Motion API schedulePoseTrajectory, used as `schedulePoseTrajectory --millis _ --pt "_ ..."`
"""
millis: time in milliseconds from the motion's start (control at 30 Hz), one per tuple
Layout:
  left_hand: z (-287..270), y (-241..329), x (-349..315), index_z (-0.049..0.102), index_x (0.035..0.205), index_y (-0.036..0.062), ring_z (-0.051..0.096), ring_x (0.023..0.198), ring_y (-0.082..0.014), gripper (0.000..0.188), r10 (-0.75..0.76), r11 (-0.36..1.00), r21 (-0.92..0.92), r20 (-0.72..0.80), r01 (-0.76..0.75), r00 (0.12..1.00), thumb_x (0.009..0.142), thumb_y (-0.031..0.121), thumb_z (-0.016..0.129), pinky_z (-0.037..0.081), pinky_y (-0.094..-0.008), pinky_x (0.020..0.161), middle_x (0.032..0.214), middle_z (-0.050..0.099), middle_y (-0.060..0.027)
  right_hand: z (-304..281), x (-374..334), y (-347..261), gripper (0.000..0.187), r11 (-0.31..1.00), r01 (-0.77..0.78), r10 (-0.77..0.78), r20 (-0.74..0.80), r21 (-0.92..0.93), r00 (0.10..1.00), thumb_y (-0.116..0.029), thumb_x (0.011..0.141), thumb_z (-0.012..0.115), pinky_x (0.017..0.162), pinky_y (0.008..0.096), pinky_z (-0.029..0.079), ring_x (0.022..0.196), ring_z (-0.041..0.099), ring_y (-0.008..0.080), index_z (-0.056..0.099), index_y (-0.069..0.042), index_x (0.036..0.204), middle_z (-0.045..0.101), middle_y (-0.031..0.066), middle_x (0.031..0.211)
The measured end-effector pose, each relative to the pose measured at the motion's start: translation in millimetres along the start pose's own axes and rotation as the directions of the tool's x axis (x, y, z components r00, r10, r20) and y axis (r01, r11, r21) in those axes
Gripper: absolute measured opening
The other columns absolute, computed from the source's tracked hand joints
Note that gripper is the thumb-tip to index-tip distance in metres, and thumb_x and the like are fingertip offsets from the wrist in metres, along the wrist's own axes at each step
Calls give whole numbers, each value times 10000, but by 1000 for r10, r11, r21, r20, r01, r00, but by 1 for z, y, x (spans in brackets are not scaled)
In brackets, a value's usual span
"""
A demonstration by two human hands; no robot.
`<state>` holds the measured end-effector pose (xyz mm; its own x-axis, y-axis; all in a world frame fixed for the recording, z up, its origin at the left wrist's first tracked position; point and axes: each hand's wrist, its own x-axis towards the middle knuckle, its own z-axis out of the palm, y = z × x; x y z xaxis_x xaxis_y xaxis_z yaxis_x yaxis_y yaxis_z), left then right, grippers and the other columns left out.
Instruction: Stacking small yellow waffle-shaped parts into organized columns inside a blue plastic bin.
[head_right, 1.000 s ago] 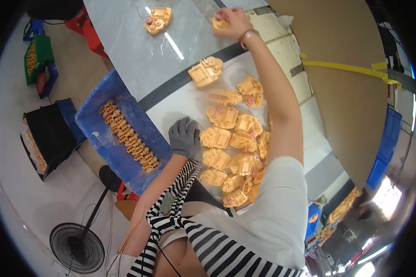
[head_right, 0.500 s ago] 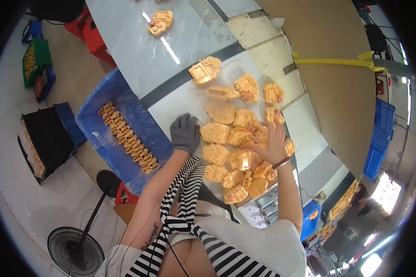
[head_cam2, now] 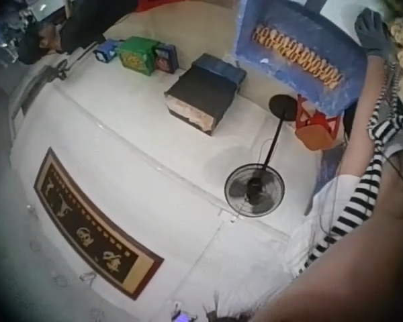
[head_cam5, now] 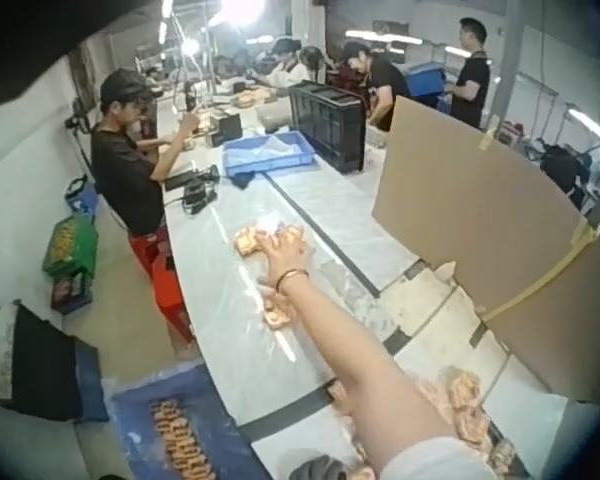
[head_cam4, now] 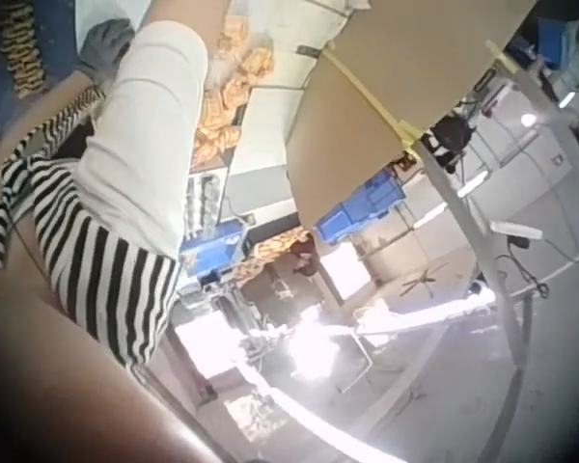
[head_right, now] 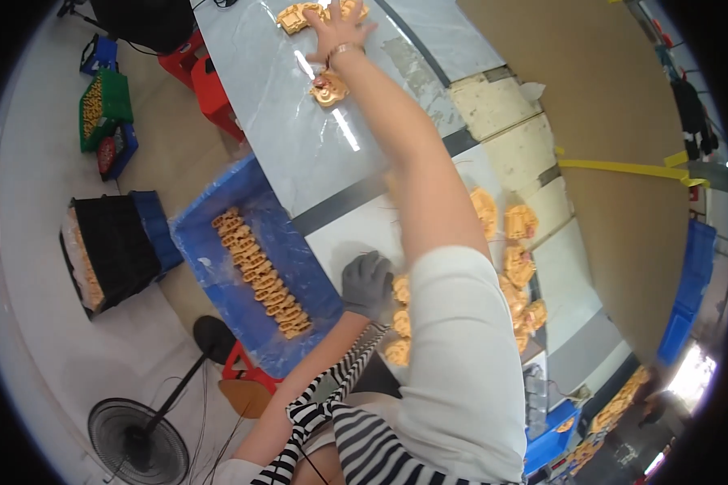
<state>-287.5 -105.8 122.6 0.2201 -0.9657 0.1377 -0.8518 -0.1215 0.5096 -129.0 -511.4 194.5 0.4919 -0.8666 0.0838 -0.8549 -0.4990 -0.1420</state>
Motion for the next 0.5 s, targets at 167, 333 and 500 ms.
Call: schedulePoseTrajectory --millis 167,333,500 --pt "4 4 2 592 1048 133 517 1037 -279 325 -53 994 -103 -70 46 996 737 225 611 404 -426 881 1143 549 -72 26 33 6 691 995 -61 73 167 -77 983 -257 707 722 927 649 412 1325 163 480 435 -461 1302 230 31 1475" --pt "-2 -3 -3 573 1050 148 481 1080 -288 303 -32 997 -71 15 33 999 762 233 615 381 -436 900 1157 525 -69 61 -28 28 404 962 223 -220 36 -159 975 -164 781 619 914 524 483 1301 183 527 581 -325 1149 323 90 1380" --pt "-3 -7 -5 566 1063 141 478 1090 -296 317 -10 999 -32 -5 10 1000 764 233 614 377 -433 907 1165 518 -71 25 -141 82 457 903 429 -428 -43 22 903 -84 662 672 911 465 472 1222 296 467 596 -221 1091 357 197 1318"
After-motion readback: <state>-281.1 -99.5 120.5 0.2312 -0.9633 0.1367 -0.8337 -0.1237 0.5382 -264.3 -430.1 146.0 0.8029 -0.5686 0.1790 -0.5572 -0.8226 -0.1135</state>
